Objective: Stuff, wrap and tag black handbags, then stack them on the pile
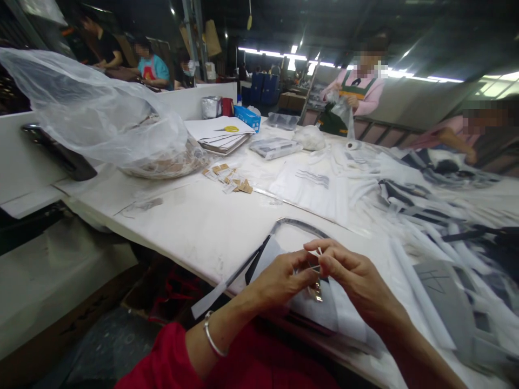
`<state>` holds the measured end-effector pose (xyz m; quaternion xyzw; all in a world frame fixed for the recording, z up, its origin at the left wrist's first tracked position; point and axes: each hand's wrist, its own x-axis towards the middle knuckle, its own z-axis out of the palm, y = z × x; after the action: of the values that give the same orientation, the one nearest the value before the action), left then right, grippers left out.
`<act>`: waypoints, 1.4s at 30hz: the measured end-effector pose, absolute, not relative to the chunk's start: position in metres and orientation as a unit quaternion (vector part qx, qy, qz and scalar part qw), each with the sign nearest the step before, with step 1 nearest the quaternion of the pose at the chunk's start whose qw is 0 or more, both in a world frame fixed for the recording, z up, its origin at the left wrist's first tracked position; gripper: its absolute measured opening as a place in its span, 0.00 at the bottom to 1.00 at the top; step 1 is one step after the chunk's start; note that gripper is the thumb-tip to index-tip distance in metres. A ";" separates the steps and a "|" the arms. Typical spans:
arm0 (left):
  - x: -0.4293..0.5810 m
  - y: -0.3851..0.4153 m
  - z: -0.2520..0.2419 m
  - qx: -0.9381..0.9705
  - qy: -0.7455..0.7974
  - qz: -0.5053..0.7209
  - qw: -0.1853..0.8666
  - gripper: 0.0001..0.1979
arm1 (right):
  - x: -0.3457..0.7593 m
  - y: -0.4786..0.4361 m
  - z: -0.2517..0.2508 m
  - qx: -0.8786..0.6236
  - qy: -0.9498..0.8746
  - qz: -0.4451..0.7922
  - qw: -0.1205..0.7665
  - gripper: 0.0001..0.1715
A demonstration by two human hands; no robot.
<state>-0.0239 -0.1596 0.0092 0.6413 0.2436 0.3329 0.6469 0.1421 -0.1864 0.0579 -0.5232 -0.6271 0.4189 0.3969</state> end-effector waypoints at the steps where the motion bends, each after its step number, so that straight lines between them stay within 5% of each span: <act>1: -0.024 -0.160 0.009 0.653 0.249 0.326 0.636 0.14 | 0.143 -0.187 0.056 -0.523 -0.591 0.468 0.398 0.25; 6: -0.026 -0.162 0.009 0.700 0.230 0.272 0.619 0.11 | 0.139 -0.188 0.049 -0.512 -0.452 0.598 0.420 0.24; 11: -0.029 -0.157 0.004 0.629 0.176 0.275 0.705 0.21 | 0.139 -0.180 0.046 -0.515 -0.418 0.595 0.454 0.19; 14: -0.028 -0.155 -0.001 0.596 0.203 0.247 0.737 0.16 | 0.140 -0.177 0.042 -0.502 -0.418 0.607 0.452 0.18; 20: -0.033 -0.156 0.000 0.677 0.227 0.179 0.677 0.13 | 0.134 -0.176 0.042 -0.427 -0.329 0.690 0.483 0.16; 25: -0.057 -0.123 0.006 0.722 0.229 0.221 0.615 0.21 | 0.135 -0.150 0.039 -0.476 -0.351 0.639 0.491 0.19; 30: -0.069 -0.054 -0.027 0.711 0.534 0.195 0.414 0.12 | 0.139 -0.093 0.003 -0.550 -0.426 0.620 0.363 0.18; 37: -0.055 -0.016 -0.075 0.674 0.535 0.138 0.490 0.06 | 0.141 -0.034 -0.053 -0.605 -0.441 0.634 0.196 0.09; 42: -0.054 -0.018 -0.084 0.653 0.500 0.157 0.546 0.08 | 0.132 -0.028 -0.073 -0.557 -0.443 0.684 0.157 0.06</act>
<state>-0.0538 -0.0176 -0.0837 0.6529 0.5004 0.1571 0.5465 0.1315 -0.0284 -0.0735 -0.5572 -0.4432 0.6844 0.1572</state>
